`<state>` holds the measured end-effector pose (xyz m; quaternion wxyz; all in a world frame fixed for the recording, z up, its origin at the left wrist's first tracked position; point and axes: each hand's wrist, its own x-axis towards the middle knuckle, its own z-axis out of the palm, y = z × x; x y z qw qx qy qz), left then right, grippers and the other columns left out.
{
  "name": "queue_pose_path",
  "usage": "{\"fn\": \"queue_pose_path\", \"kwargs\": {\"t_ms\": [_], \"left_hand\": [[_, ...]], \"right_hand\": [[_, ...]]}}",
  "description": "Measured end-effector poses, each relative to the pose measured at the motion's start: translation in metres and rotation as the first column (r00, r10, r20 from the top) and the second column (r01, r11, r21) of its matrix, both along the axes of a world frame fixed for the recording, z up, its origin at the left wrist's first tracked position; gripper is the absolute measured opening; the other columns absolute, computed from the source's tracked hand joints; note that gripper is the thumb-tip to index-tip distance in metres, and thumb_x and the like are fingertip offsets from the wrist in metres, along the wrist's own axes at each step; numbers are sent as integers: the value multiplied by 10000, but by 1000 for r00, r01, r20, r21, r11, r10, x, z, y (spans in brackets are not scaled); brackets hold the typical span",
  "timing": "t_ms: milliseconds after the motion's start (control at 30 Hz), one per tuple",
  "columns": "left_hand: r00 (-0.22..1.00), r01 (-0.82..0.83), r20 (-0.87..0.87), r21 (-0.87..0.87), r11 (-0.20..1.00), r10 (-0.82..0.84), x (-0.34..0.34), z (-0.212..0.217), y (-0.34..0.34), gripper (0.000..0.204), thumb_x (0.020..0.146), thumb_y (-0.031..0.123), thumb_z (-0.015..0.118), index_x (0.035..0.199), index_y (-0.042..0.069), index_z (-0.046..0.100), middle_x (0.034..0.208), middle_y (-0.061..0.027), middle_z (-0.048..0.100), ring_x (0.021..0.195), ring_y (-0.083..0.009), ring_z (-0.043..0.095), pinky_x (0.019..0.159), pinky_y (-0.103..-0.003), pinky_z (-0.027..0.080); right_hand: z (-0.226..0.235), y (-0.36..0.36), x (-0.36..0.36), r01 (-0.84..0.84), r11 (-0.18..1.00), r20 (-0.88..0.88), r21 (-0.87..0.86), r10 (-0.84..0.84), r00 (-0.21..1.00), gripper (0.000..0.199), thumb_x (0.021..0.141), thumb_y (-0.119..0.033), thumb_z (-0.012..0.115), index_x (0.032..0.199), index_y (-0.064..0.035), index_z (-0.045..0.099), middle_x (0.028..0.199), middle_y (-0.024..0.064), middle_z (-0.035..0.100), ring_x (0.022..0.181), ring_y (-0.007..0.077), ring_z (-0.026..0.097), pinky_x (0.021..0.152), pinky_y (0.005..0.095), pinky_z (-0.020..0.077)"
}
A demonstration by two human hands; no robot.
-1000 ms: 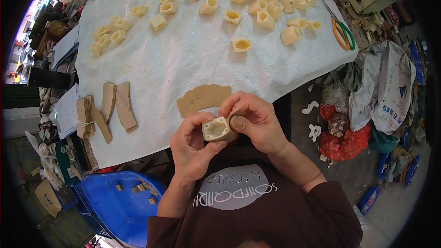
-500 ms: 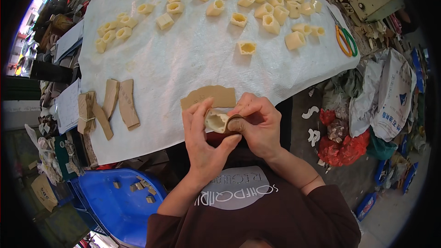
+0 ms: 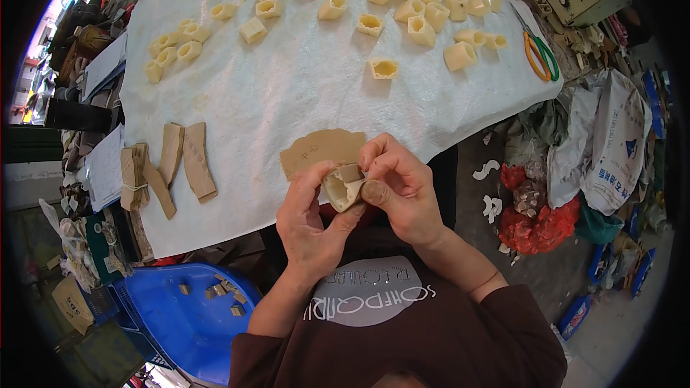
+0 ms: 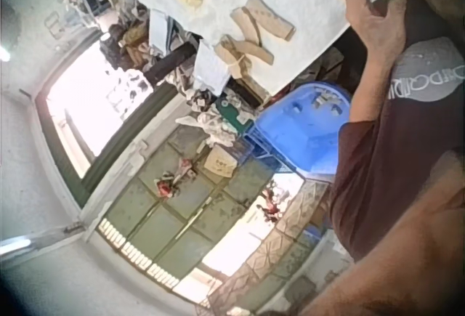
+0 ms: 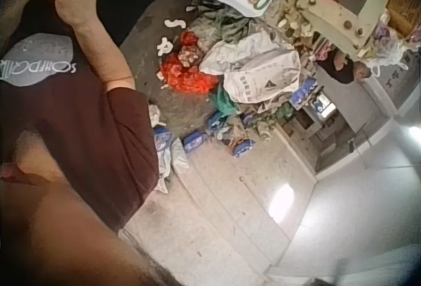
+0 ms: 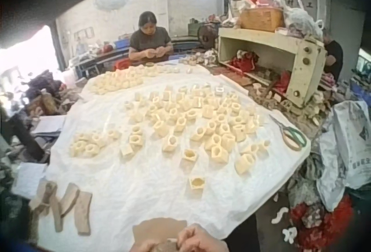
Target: The person sands the edges of small, hollow, yellow plastic components using a piece of sandpaper. They hold each component in one hand and rub the sandpaper against the edges with the other hand, then place the finished piece on a white sheet on the table.
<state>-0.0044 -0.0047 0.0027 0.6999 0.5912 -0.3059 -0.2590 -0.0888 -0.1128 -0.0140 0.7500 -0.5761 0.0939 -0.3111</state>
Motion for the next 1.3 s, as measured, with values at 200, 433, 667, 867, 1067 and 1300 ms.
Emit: {"fn": "queue_pose_path", "kwargs": {"t_ms": [200,433,667,867,1067,1300], "left_hand": [[983,71,165,61,996,-80,8,3,3,476,685,-72,676,1125,-15,505,1111,-120,509,1006,-202,536,822,-280,463],[945,19,325,62,998,-38,8,1,2,415,713,16,691,1092,-16,526,1063,-143,550,986,-232,551,820,-305,457],[922,-1,385,89,996,-34,7,-1,2,393,726,36,687,1083,-22,534,1047,-158,562,961,-249,565,816,-318,459],[978,40,206,5,999,-40,-4,-11,3,449,755,92,693,1123,-15,460,1125,-145,498,1050,-235,508,904,-337,407],[994,46,106,-133,990,-32,2,-10,0,420,725,-72,645,1087,-17,438,1150,-173,475,1130,-270,473,964,-377,385],[985,57,171,-110,992,-37,0,-12,0,437,705,-100,646,1076,-9,435,1153,-172,471,1145,-288,466,950,-388,408]], "right_hand": [[6,6,1,0,1000,-25,-25,0,1000,175,777,-120,663,809,-54,504,900,45,410,838,132,399,771,249,343],[7,0,1,2,975,-65,-221,-17,998,209,743,-117,700,793,-56,506,862,39,407,814,131,392,728,239,353],[14,-10,-1,-71,958,-154,-279,29,988,241,706,-86,726,744,-62,489,846,37,420,777,114,408,677,220,374],[0,-12,2,-82,994,-89,-69,76,993,267,686,-108,748,753,-61,494,847,45,432,799,135,435,745,249,376],[-3,-7,-8,-12,1000,-107,21,15,994,229,740,-143,710,781,-49,505,832,61,464,782,168,474,746,267,392],[6,-7,-12,-31,976,-188,-217,-10,982,177,783,-109,657,815,-32,502,869,57,459,796,141,452,724,249,376]]}}
